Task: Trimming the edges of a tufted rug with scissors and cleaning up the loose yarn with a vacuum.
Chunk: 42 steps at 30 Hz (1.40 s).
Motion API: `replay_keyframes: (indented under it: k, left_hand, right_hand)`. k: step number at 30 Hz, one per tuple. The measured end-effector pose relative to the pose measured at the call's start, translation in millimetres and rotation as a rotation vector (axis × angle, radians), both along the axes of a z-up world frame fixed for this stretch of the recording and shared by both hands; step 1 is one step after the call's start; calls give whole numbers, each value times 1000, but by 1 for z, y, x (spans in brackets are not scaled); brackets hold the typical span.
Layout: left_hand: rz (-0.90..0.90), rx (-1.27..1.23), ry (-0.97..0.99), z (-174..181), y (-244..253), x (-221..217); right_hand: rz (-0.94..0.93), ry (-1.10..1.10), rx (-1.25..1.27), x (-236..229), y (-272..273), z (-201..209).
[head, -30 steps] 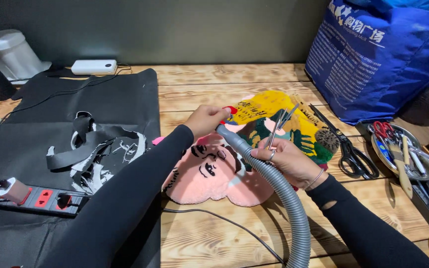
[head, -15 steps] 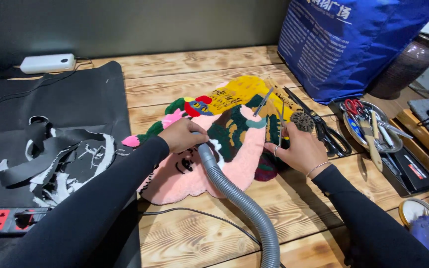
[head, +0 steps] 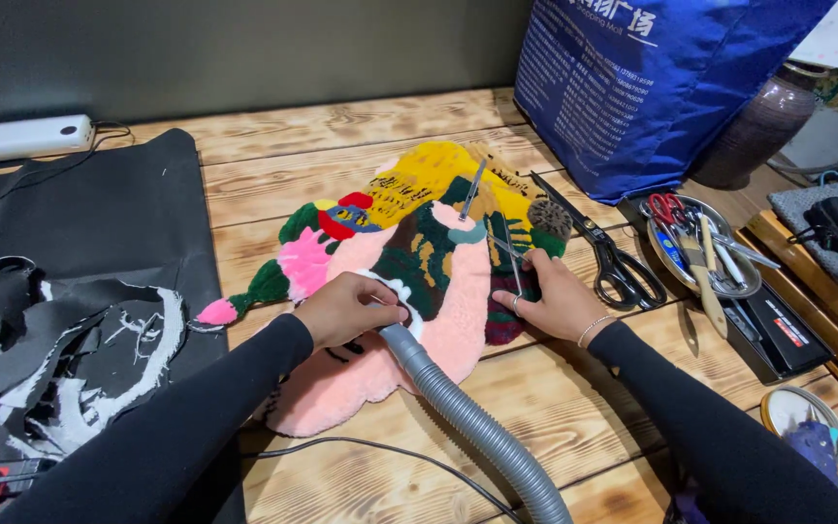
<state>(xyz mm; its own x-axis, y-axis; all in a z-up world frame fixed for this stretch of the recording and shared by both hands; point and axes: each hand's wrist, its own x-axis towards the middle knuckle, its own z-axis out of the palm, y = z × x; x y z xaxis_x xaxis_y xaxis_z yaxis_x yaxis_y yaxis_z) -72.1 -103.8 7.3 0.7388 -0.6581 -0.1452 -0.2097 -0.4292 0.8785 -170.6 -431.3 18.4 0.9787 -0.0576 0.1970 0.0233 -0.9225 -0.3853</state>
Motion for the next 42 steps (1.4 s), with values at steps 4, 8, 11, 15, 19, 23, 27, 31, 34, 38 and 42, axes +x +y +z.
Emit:
replay_keyframes:
  k: [4, 8, 11, 15, 19, 23, 27, 31, 34, 38, 42]
  left_hand:
    - [14, -118, 54, 13, 3, 1]
    - [172, -142, 210, 40, 12, 4]
    - [217, -195, 248, 39, 16, 16]
    - [294, -246, 302, 28, 17, 29]
    - [326, -294, 302, 12, 12, 36]
    - [334, -367, 330, -1, 11, 36]
    - [384, -331, 331, 14, 15, 28]
    - [422, -302, 329, 30, 20, 24]
    - [421, -332, 316, 33, 20, 23]
    - [387, -416, 295, 22, 8, 31]
    - [328, -503, 247, 4, -20, 46]
  right_hand:
    - [126, -38, -4, 39, -35, -4]
    - [257, 5, 19, 78, -65, 4]
    - [247, 64, 23, 109, -77, 13]
    - [-33, -37, -117, 151, -57, 33]
    - [-110, -155, -45, 200, -9, 25]
    - [-254, -114, 74, 237, 25, 15]
    - [-233, -90, 121, 264, 8, -7]
    - [-185, -196, 150, 224, -31, 11]
    - [-199, -10, 269, 155, -58, 45]
    - [-242, 90, 173, 87, -128, 30]
    - [-325, 87, 81, 17, -114, 49]
